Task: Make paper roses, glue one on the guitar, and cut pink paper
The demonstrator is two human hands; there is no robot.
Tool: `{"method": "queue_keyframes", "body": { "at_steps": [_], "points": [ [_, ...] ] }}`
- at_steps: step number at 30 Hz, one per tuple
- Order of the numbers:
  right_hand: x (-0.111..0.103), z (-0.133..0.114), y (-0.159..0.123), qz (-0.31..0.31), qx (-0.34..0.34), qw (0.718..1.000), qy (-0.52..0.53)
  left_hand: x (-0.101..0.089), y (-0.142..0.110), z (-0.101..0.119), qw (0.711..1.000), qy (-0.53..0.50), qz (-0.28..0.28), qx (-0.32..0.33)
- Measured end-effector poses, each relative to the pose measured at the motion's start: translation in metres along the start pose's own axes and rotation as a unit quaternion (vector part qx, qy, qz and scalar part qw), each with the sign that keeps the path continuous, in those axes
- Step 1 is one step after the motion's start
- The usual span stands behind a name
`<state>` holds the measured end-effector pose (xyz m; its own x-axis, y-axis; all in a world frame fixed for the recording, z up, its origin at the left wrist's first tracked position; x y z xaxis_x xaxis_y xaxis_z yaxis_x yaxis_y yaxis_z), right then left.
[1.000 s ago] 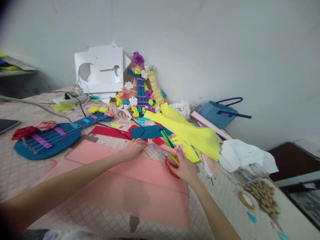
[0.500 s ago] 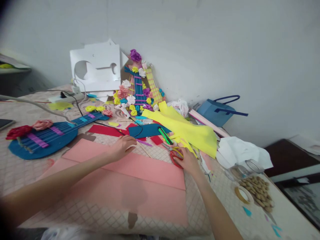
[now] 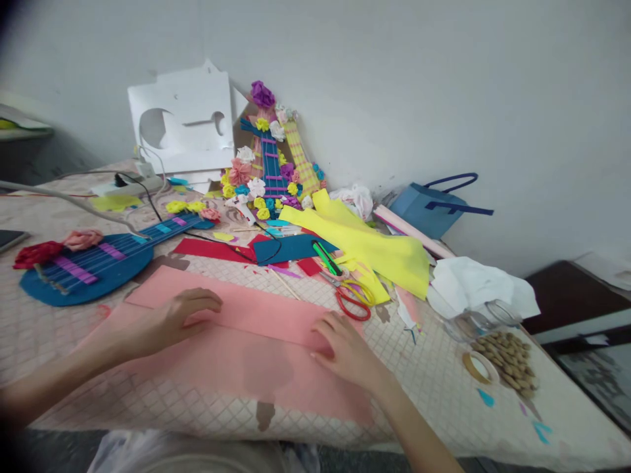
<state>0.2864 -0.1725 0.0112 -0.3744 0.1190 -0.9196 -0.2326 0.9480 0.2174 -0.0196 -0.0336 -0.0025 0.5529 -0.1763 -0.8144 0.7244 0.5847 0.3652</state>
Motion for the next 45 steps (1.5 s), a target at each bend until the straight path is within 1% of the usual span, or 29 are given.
{"method": "queue_keyframes", "body": {
  "at_steps": [3, 5, 8, 12, 16, 19, 23, 27, 29, 31, 32, 35, 37, 39, 40, 41, 44, 45],
  "points": [
    [0.003, -0.009, 0.002, -0.018, -0.015, 1.0, -0.02, -0.002, -0.004, 0.008, 0.999, 0.028, -0.03, 0.031],
    [0.005, -0.01, 0.003, -0.021, -0.021, 0.999, -0.028, -0.004, -0.004, 0.008, 0.998, 0.037, -0.049, 0.034],
    [0.008, -0.007, 0.002, -0.024, -0.025, 0.999, -0.038, -0.005, -0.005, 0.003, 0.997, 0.041, -0.061, 0.034],
    [0.011, -0.004, 0.002, -0.023, -0.03, 0.998, -0.053, -0.003, -0.009, -0.002, 0.996, 0.055, -0.051, 0.045],
    [0.011, -0.005, 0.003, -0.027, -0.046, 0.996, -0.068, -0.003, -0.008, 0.001, 0.994, 0.075, -0.038, 0.07],
    [0.01, -0.006, 0.003, -0.025, -0.044, 0.996, -0.071, -0.008, -0.003, 0.005, 0.993, 0.096, -0.034, 0.052],
    [0.006, -0.004, 0.004, 0.001, -0.036, 0.996, -0.077, -0.016, 0.007, 0.007, 0.993, 0.117, -0.018, 0.015],
    [-0.009, 0.012, 0.015, 0.01, -0.02, 0.995, -0.102, -0.022, 0.024, 0.005, 0.99, 0.14, 0.014, 0.017],
    [-0.02, 0.025, 0.028, 0.022, 0.006, 0.995, -0.101, -0.024, 0.036, 0.002, 0.987, 0.158, 0.026, 0.012],
    [-0.029, 0.039, 0.043, 0.019, 0.039, 0.996, -0.08, -0.024, 0.05, -0.005, 0.982, 0.183, 0.034, 0.006],
    [-0.031, 0.045, 0.05, 0.018, 0.044, 0.996, -0.074, -0.023, 0.057, -0.009, 0.98, 0.196, 0.034, 0.003],
    [-0.029, 0.061, 0.071, 0.019, 0.05, 0.996, -0.066, -0.02, 0.072, -0.021, 0.975, 0.219, 0.047, 0.004],
    [-0.023, 0.07, 0.081, 0.022, 0.052, 0.996, -0.064, -0.019, 0.075, -0.022, 0.973, 0.219, 0.076, 0.003],
    [-0.016, 0.076, 0.086, 0.025, 0.052, 0.996, -0.064, -0.02, 0.071, -0.017, 0.974, 0.206, 0.1, -0.001],
    [-0.013, 0.079, 0.087, 0.027, 0.052, 0.996, -0.064, -0.02, 0.067, -0.012, 0.976, 0.194, 0.098, -0.004],
    [-0.011, 0.081, 0.087, 0.03, 0.053, 0.996, -0.065, -0.02, 0.06, -0.007, 0.98, 0.179, 0.089, -0.006],
    [-0.009, 0.085, 0.083, 0.054, 0.06, 0.994, -0.073, -0.014, 0.036, 0.013, 0.992, 0.127, 0.021, 0.011],
    [-0.01, 0.085, 0.081, 0.067, 0.064, 0.993, -0.076, -0.013, 0.026, 0.018, 0.994, 0.108, 0.003, 0.005]
  ]
}}
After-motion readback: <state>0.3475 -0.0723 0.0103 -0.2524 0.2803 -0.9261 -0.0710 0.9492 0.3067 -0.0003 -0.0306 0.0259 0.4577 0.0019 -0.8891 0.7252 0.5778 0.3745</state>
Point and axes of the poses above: each hand's wrist, its own y-axis towards the middle knuckle, its own x-axis out of the palm, z = x × y, the point moved 3 cm from there along y, towards the middle knuckle, and after that the axes turned 10 degrees about z, right-handed, at the moved point
